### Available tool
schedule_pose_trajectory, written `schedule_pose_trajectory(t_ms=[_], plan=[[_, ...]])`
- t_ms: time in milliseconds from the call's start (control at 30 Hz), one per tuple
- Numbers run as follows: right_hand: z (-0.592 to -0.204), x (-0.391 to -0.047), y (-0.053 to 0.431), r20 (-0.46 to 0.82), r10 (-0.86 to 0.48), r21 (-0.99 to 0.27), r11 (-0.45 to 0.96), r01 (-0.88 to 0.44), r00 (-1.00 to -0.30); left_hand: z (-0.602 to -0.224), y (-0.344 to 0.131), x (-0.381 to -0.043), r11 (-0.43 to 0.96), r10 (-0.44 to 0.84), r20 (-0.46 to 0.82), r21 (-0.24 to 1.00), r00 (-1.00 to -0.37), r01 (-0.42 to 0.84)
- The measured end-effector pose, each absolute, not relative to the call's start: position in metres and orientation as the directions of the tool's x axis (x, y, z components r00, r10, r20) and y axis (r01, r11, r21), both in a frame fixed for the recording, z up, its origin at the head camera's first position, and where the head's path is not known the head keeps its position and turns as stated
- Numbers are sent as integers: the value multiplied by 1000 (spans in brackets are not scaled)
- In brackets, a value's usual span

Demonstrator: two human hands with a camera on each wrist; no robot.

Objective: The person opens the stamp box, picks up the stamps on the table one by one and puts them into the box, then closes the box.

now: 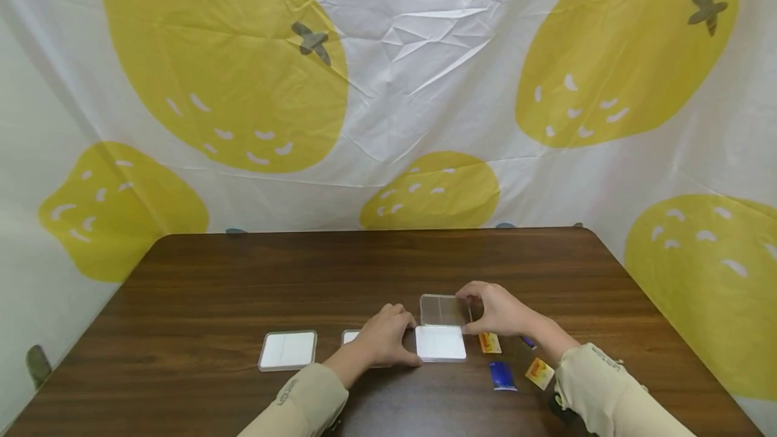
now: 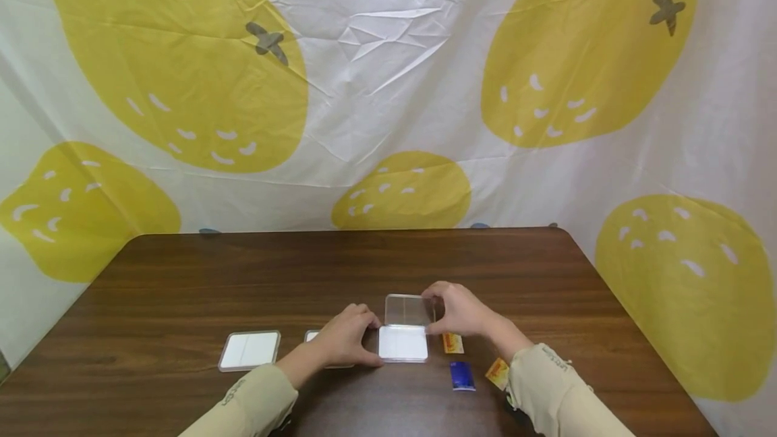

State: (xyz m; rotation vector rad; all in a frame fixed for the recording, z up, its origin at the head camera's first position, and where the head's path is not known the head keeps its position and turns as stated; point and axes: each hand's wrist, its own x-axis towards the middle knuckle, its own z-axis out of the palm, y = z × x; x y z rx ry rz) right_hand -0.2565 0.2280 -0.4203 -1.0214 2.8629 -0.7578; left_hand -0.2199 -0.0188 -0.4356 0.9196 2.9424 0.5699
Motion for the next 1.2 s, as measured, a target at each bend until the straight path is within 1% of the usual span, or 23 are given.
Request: schedule_pose_trajectory(t_ms=[233,433,567,700,1033,1200], plan=[[-424,-279,224,155,-598,-436,673,-598,-786,-438,-19,-220,761,552,106,342,-827,552],[-430,-290,222,102,-577,-465,693,-552,-810,-439,-19,-220,760,555,110,336,-825,556],[-432,-293,221,71,-558,-516,689,-509,-827,-438,-19,-220,761,555,110,335,-825,556],[-432,-295,219,58,-544,-536,690,-486,-837,-439,-19,-220,762,553,111,334,-826,555],[-432,-299,217,70,-541,-534,689,-490,-838,-438,-19,-219,760,552,119,336,-825,557],[-431,-298,216,58,-533,-557,684,-470,-844,-437,-19,-219,760,553,121,331,-824,559]])
